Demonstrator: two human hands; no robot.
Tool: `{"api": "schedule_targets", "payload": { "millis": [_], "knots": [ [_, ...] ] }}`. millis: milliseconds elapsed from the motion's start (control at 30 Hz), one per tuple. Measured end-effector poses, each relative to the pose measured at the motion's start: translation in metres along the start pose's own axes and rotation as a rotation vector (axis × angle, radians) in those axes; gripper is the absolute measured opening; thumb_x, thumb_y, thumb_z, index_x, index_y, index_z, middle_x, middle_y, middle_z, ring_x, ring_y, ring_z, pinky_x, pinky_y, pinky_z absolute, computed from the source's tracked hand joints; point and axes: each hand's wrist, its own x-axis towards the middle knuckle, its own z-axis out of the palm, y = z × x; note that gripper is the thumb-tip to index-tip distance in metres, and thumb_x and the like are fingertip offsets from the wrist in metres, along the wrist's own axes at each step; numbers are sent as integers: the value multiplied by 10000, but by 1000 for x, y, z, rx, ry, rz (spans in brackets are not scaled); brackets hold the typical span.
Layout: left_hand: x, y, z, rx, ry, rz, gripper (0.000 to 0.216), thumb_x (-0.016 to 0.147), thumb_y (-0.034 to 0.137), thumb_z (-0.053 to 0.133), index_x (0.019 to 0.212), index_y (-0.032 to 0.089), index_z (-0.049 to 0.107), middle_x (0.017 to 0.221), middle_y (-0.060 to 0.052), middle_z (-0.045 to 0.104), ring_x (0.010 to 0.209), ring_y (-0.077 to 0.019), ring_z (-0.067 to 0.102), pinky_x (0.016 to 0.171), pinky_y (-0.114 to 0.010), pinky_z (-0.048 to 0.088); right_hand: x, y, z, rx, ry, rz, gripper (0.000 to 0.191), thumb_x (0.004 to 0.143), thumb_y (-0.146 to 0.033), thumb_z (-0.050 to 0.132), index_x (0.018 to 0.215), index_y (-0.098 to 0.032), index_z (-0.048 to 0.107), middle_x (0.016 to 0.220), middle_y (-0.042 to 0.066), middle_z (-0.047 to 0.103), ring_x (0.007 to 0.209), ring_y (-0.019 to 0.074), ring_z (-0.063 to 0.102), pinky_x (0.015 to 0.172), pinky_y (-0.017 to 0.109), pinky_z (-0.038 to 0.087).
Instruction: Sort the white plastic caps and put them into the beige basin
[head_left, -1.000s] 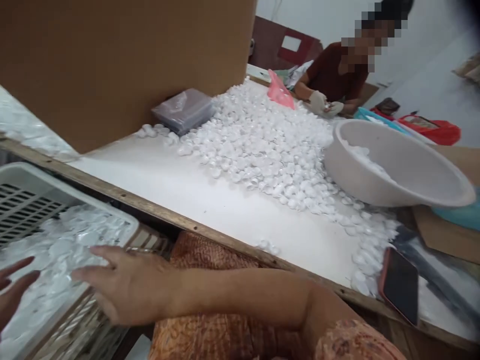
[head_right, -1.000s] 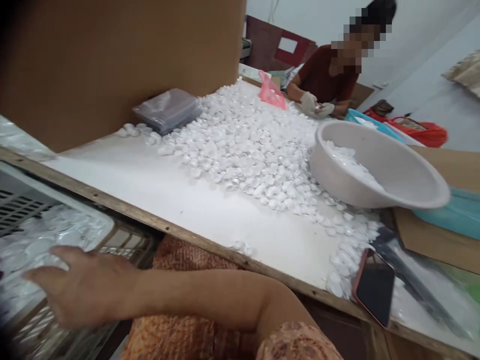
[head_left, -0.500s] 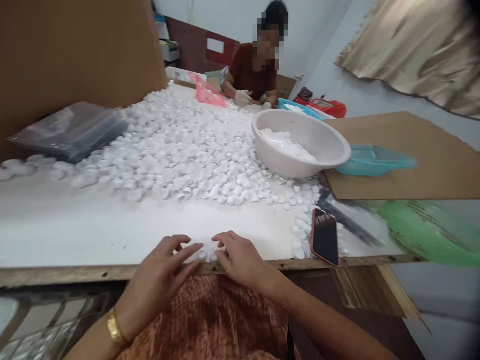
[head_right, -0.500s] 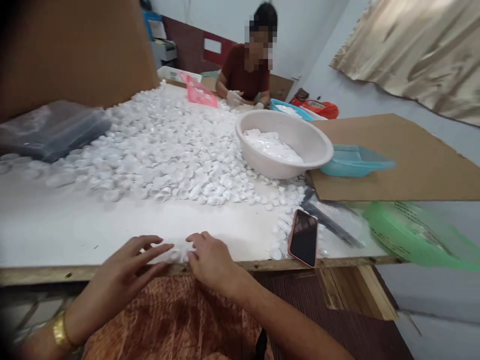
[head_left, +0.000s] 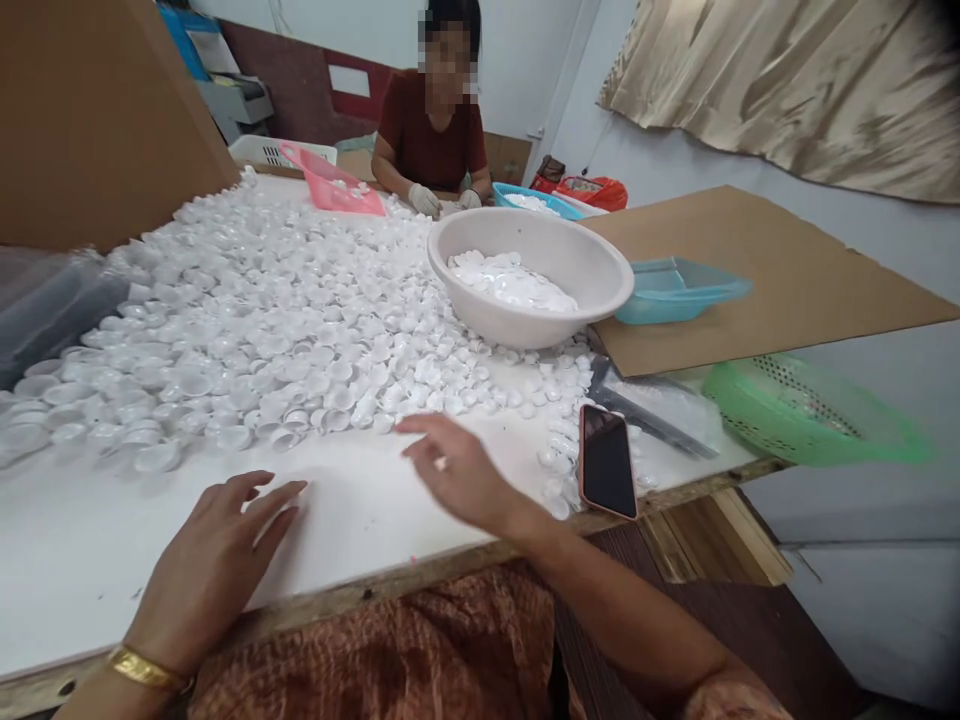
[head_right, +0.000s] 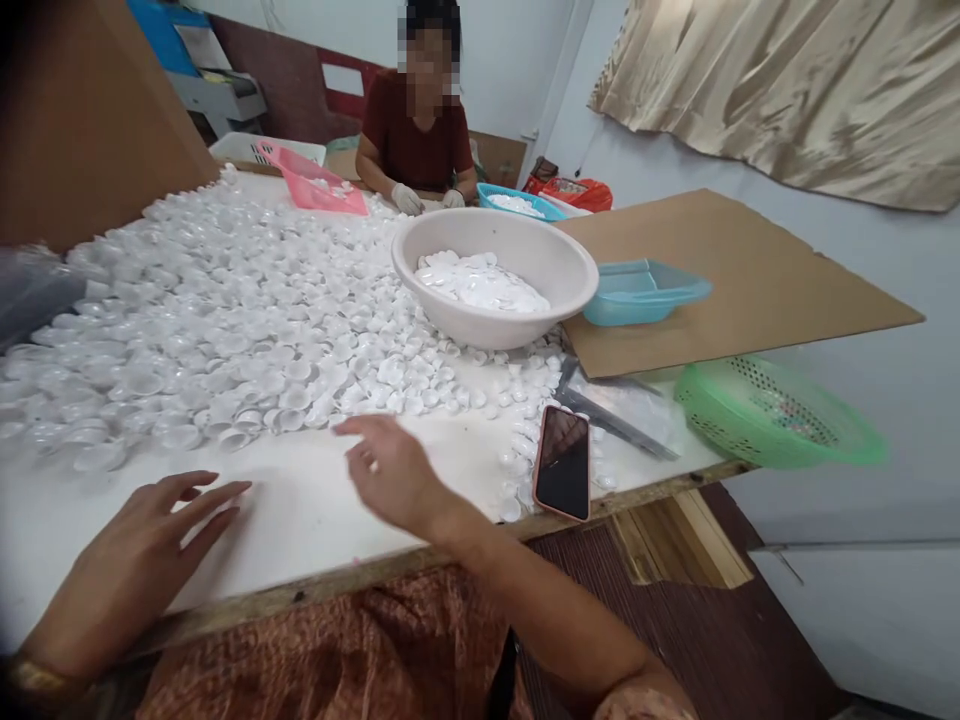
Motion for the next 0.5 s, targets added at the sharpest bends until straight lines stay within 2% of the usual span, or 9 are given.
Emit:
{"api": "schedule_targets", "payload": {
  "millis": [67,133,167,233,300,333,433,500],
  "knots": [
    [-4,-7,-5,41,42,-38,386,833,409,357,1055,238,622,1077,-144,524,975,-328,505,844,-478,414,21,3,-43,-81,257,-60,274,858,-170,380,1078,-188,542,1176,56,544,1059,124,520,876,270,436],
    [-12,-9,-8,75,65,-55,406,831,414,361,1111,229,591,1114,-155,507,1047,-343,476,875,-493,392,48,12,-96,-209,507,-78,261,853,-189,393,1070,-180,538,1098,65,589,967,133,566,853,302,442],
    [-16,-9,-9,95,74,-64,416,833,414,360,1139,227,571,1132,-160,494,1079,-346,457,891,-502,379,63,18,-122,-277,607,-65,278,848,-194,396,1093,-179,527,1098,72,591,937,140,578,839,317,444],
    [-25,-8,-10,137,94,-96,432,841,408,349,1184,221,532,1175,-173,456,1128,-348,418,914,-523,351,93,35,-170,-435,720,-36,287,833,-209,415,1089,-171,539,1124,95,581,916,160,588,825,342,438],
    [-31,-8,-9,163,116,-148,435,852,395,334,1212,220,502,1205,-181,425,1156,-342,392,925,-537,333,122,54,-202,-584,660,82,326,816,-264,459,1103,-141,552,1128,124,582,936,188,583,846,370,413],
    [-33,-8,-8,164,122,-172,434,856,392,329,1219,222,493,1210,-181,422,1161,-337,388,929,-539,328,133,64,-212,-646,563,187,388,814,-318,464,1132,-109,541,1141,148,574,989,205,565,869,377,388],
    [-36,-11,-3,134,149,-217,437,854,411,322,1210,236,504,1203,-160,443,1148,-319,405,940,-530,320,157,87,-219,-747,183,506,609,837,-475,371,1262,-43,439,1292,209,450,1186,254,429,956,360,293],
    [-37,-16,3,80,191,-254,433,839,431,336,1180,253,534,1196,-135,464,1127,-306,428,953,-515,315,165,97,-215,-735,35,612,704,789,-546,465,1314,-82,390,1358,188,386,1233,290,372,992,367,287]
  ]
}}
